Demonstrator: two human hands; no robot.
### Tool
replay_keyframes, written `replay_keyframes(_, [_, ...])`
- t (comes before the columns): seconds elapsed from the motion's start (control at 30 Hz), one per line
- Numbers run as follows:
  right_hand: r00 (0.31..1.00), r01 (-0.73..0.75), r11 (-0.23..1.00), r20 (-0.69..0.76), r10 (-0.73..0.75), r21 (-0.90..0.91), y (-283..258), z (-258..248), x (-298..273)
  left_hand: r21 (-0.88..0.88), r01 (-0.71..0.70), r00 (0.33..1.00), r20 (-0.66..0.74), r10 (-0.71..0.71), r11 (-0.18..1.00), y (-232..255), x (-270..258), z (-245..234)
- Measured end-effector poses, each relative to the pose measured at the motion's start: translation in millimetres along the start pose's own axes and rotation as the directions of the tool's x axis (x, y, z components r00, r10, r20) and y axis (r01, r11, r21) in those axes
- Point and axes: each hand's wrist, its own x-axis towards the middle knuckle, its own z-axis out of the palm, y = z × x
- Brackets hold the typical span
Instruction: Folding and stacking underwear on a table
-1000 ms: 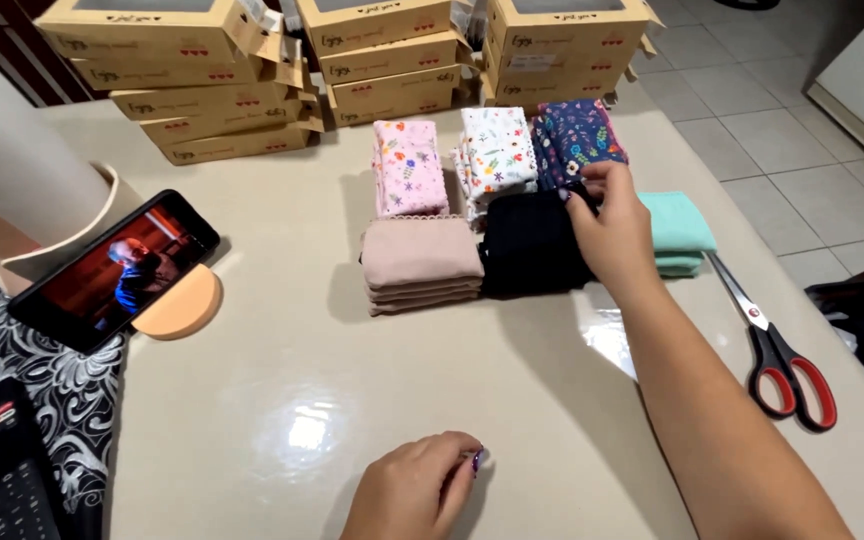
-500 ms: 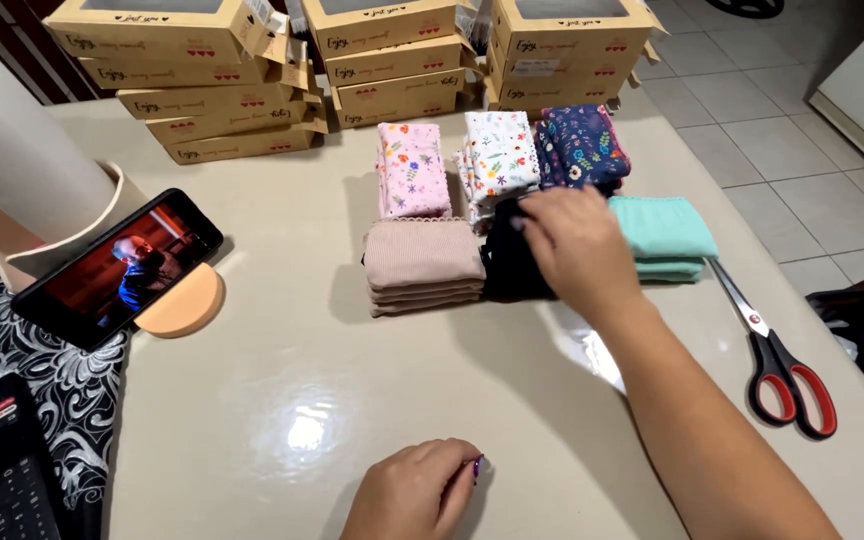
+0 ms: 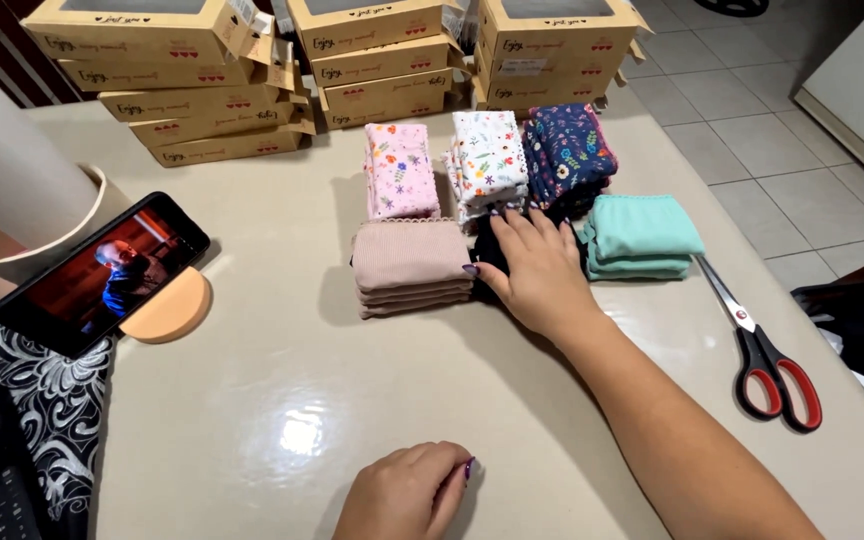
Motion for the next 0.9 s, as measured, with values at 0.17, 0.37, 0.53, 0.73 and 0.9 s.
replay_keyframes(0.17, [0.999,-0.006,1.000,0.032,0.005,0.014,2.4,4.5,-0.2,0.004,0.009,1.000,0.013,-0.009,1.000,-0.3,0.4,-0.1])
replay_keyframes(0.37, [0.999,0.007,1.000,0.035,-0.008,0.018,3.2,5.7,-1.2,-0.018,0.002,1.000,0.015,-0.002,1.000,1.1,0.8,-2.2])
replay_keyframes(0.53, [0.999,0.002,1.000,0.051,-0.004,0.029,1.9,2.8,-1.2,-0.019,0.021,0.999,0.042,-0.020,1.000,1.9,1.3,-3.2])
replay_keyframes(0.73, [1.000,0.020,0.999,0.022,-0.021,0.027,4.7,7.8,-2.4,-0.022,-0.006,1.000,0.022,0.006,1.000,3.8,0.9,-4.5])
replay_keyframes(0.9, [1.000,0.026,0.999,0.013,-0.027,0.027,4.5,7.1,-2.1,-0.013,-0.023,1.000,0.011,0.023,1.000,2.1,0.6,-2.7])
